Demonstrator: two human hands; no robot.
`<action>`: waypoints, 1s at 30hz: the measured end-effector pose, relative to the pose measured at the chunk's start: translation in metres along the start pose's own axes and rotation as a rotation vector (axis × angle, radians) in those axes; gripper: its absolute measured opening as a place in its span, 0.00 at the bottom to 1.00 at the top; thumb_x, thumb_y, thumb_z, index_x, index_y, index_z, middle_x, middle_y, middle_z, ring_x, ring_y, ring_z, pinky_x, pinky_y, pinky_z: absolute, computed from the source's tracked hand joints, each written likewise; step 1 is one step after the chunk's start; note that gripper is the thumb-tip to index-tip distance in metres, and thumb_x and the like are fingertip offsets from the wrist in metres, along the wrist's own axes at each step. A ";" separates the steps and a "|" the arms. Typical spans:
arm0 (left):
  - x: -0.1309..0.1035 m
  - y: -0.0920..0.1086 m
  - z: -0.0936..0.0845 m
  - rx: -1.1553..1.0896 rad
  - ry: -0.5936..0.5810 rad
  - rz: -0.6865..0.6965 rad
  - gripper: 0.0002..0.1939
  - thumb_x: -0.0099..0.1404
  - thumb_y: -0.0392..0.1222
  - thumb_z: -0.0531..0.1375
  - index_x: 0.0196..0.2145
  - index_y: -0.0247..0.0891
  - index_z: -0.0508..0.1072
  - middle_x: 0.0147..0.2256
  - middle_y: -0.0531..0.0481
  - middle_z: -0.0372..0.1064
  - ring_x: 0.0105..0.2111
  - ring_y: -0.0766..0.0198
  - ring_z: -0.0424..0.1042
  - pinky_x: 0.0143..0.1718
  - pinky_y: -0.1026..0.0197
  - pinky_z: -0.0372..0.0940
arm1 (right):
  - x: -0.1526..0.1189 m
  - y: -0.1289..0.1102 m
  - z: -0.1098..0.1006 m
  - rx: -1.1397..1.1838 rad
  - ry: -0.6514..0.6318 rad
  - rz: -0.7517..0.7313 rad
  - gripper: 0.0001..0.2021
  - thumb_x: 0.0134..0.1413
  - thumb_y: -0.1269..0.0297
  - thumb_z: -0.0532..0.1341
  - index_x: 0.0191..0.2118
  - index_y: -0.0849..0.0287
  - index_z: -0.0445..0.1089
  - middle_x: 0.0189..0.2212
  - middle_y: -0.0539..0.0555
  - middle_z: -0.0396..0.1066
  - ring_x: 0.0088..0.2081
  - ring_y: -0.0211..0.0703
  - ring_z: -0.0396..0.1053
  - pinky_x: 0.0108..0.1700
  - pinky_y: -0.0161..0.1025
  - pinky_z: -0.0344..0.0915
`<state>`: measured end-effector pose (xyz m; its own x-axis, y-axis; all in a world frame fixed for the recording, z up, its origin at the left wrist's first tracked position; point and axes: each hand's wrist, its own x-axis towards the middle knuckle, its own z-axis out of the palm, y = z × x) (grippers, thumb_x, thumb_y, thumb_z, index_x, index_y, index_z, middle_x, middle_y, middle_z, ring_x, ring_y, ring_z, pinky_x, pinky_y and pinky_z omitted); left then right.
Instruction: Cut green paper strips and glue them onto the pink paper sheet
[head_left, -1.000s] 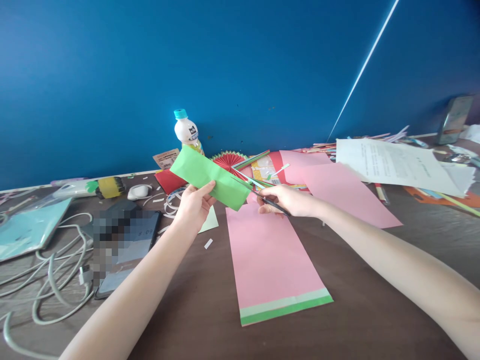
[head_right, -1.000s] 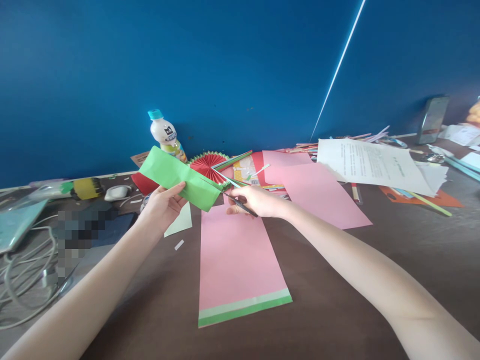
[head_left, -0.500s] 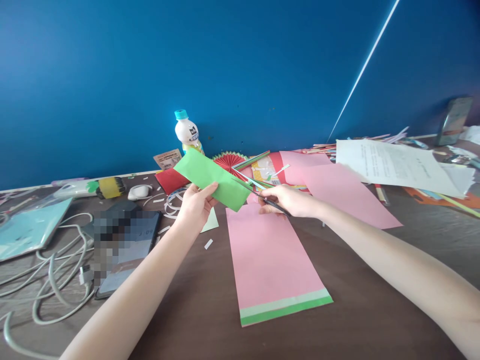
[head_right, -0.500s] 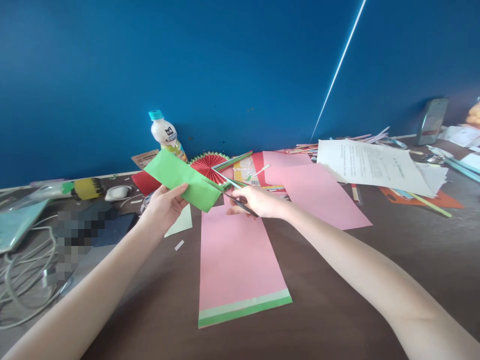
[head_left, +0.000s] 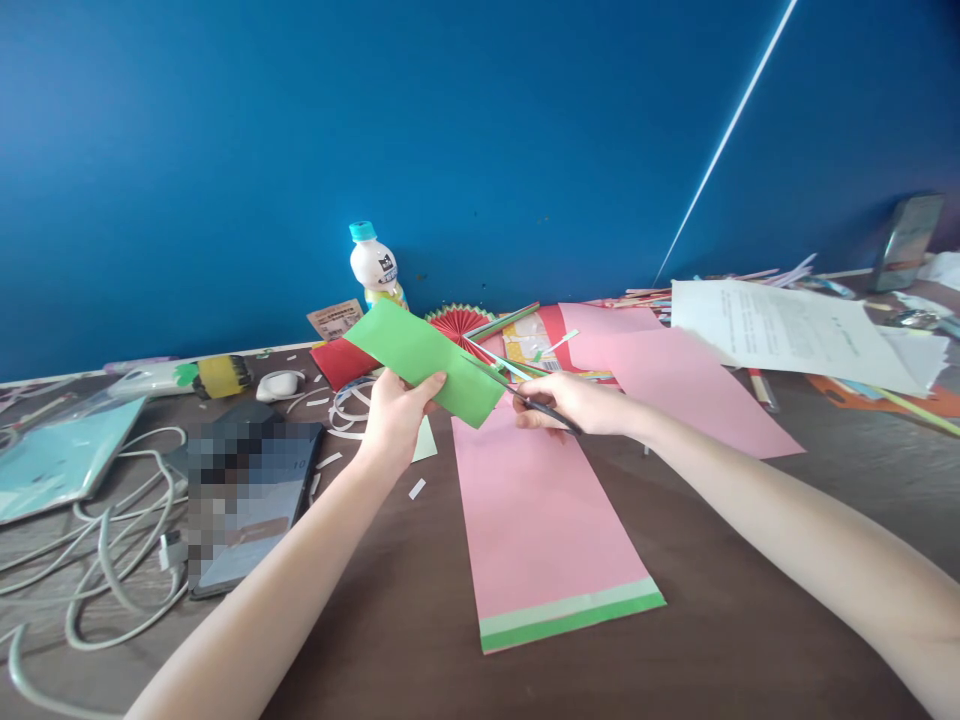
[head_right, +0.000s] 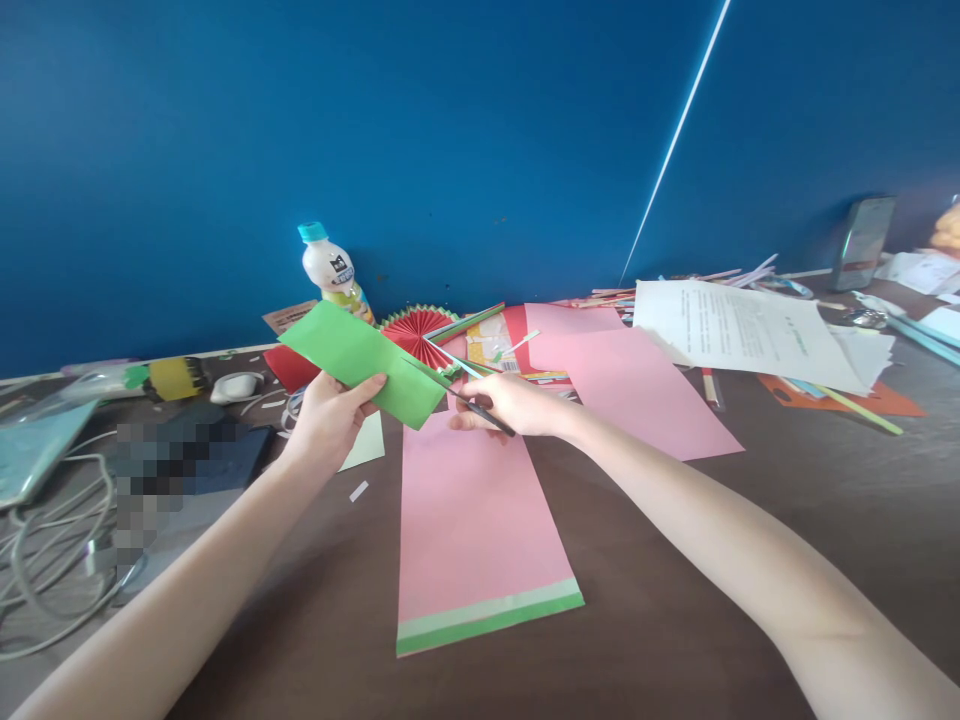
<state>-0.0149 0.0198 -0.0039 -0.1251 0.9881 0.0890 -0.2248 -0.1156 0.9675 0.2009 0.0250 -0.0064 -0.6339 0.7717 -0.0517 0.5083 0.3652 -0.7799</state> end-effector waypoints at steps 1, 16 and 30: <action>0.000 0.000 0.000 0.013 0.000 0.001 0.17 0.44 0.36 0.67 0.34 0.35 0.71 0.37 0.46 0.74 0.39 0.55 0.72 0.40 0.54 0.68 | 0.000 0.001 0.000 0.009 -0.007 -0.001 0.18 0.47 0.47 0.59 0.29 0.58 0.61 0.19 0.45 0.57 0.19 0.32 0.58 0.24 0.33 0.55; -0.007 -0.003 0.007 -0.065 -0.046 -0.041 0.17 0.45 0.34 0.66 0.35 0.33 0.71 0.36 0.45 0.74 0.37 0.57 0.73 0.38 0.56 0.70 | 0.002 0.005 0.000 0.080 -0.019 -0.008 0.17 0.47 0.49 0.60 0.32 0.60 0.63 0.22 0.47 0.60 0.21 0.34 0.61 0.23 0.32 0.55; -0.005 -0.005 0.005 -0.147 -0.064 -0.093 0.15 0.46 0.32 0.65 0.35 0.33 0.72 0.36 0.44 0.75 0.39 0.56 0.73 0.41 0.55 0.70 | 0.002 0.005 0.003 0.089 0.007 -0.025 0.18 0.46 0.48 0.60 0.30 0.59 0.60 0.22 0.46 0.58 0.20 0.32 0.59 0.21 0.32 0.55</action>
<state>-0.0086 0.0159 -0.0080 -0.0367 0.9991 0.0203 -0.3716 -0.0326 0.9278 0.2011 0.0268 -0.0124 -0.6414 0.7667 -0.0276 0.4388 0.3370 -0.8330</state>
